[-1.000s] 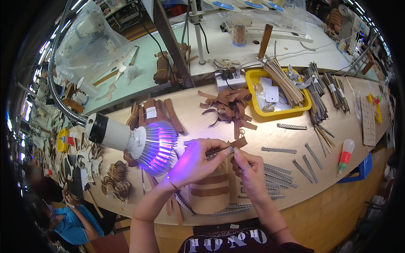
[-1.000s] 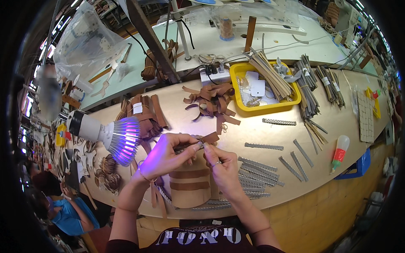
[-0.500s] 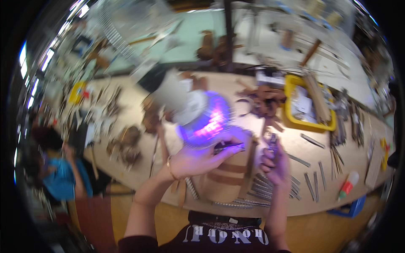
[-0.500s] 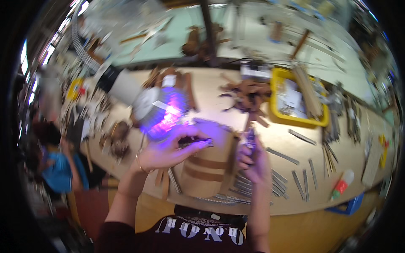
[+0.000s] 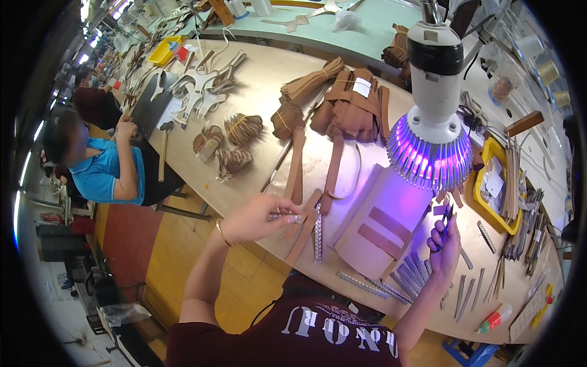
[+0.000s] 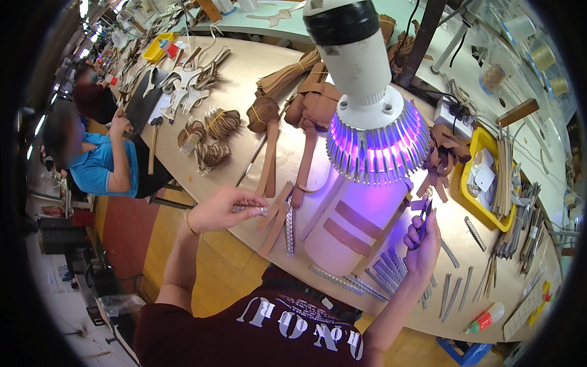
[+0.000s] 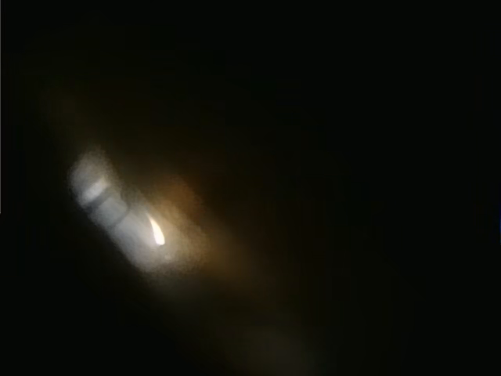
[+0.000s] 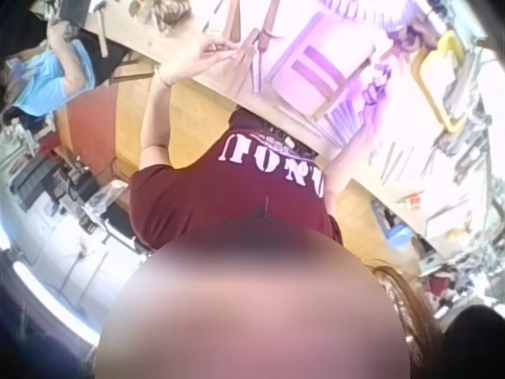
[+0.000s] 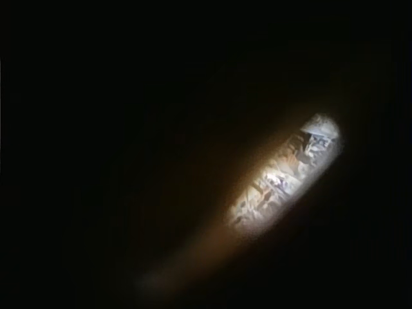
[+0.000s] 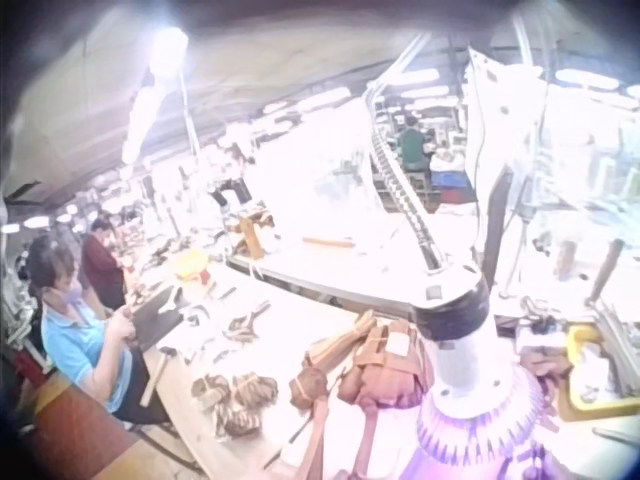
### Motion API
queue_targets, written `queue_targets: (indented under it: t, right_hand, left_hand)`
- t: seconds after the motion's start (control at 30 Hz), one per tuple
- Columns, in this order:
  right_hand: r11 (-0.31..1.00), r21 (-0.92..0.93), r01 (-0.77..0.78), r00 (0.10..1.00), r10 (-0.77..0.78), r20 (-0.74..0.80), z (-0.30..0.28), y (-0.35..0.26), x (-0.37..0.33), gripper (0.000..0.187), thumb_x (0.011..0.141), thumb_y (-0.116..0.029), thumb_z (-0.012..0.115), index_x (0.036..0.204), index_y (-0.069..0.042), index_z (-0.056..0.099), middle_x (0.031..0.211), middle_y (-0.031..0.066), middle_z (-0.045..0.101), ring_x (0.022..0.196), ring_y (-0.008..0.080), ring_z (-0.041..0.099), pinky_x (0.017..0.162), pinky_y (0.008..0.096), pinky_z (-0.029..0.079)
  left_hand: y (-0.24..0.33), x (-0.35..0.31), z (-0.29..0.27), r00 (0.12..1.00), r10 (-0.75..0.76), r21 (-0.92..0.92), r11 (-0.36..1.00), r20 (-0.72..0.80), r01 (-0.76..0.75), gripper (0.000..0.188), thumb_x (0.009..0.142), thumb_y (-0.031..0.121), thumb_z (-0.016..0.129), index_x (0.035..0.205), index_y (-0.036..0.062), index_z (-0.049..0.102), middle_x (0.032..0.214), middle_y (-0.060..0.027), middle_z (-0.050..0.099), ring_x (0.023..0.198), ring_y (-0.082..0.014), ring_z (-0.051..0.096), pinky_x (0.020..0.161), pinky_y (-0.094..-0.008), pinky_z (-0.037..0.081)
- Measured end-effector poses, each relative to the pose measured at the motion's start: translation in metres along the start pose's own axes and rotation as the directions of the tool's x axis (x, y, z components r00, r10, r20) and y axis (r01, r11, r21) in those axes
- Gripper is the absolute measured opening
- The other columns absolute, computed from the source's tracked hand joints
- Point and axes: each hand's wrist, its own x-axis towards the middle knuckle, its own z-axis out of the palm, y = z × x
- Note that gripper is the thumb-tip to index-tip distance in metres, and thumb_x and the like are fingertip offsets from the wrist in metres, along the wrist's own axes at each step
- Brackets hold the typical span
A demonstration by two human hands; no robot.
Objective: The person wraps a braided silver cord around a cylindrical cardboard form, secures it with small leather strips, and uses pliers to crimp metal fasteners. They repeat this process multiple times, adding additional braided cords and leather pieces to the form.
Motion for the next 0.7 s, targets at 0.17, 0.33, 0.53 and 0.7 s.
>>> queue_targets:
  t: [0.17, 0.33, 0.53, 0.7]
  right_hand:
    - [0.998, -0.066, 0.004, 1.000, -0.005, -0.011, 0.000, -0.002, -0.007, 0.059, 0.103, -0.051, 0.037, 0.131, -0.001, 0.050, 0.066, -0.0080, 0.030, 0.049, 0.0015, 0.024, 0.043, 0.0186, 0.018]
    - [0.995, -0.098, -0.006, 1.000, 0.008, 0.026, -0.005, -0.002, -0.015, 0.064, 0.102, -0.055, 0.035, 0.124, 0.001, 0.057, 0.062, -0.0096, 0.026, 0.048, 0.0016, 0.021, 0.043, 0.0195, 0.016]
    - [0.993, -0.090, 0.071, 0.996, -0.075, -0.044, -0.011, -0.001, -0.032, 0.056, 0.102, -0.053, 0.036, 0.132, -0.008, 0.052, 0.063, -0.0084, 0.029, 0.048, 0.0015, 0.023, 0.042, 0.0178, 0.018]
    - [0.703, -0.664, 0.254, 0.853, -0.486, -0.188, -0.021, 0.006, -0.036, 0.050, 0.096, -0.036, 0.061, 0.136, -0.007, 0.048, 0.068, -0.0032, 0.048, 0.055, 0.0063, 0.044, 0.049, 0.0198, 0.034]
  left_hand:
    - [-0.011, -0.019, 0.027, 0.988, -0.086, 0.570, 0.822, 0.127, -0.002, 0.015, 0.082, 0.015, 0.065, 0.093, 0.0064, 0.072, 0.094, -0.0072, 0.070, 0.093, -0.0255, 0.066, 0.091, -0.0457, 0.044]
    - [-0.001, -0.035, 0.053, 0.953, 0.000, 0.869, 0.411, 0.302, -0.275, 0.011, 0.078, 0.014, 0.064, 0.085, 0.0119, 0.072, 0.090, -0.0061, 0.066, 0.103, -0.0231, 0.061, 0.111, -0.0525, 0.027]
    - [0.006, -0.012, 0.058, 0.885, 0.120, 0.860, 0.212, 0.449, -0.465, 0.018, 0.080, 0.011, 0.060, 0.094, 0.0112, 0.071, 0.093, -0.0066, 0.064, 0.107, -0.0256, 0.057, 0.117, -0.0548, 0.020]
    - [0.019, 0.004, 0.033, 0.913, 0.229, 0.673, 0.619, 0.338, -0.404, 0.021, 0.080, 0.008, 0.061, 0.100, 0.0061, 0.068, 0.094, -0.0123, 0.065, 0.105, -0.0295, 0.058, 0.111, -0.0487, 0.032]
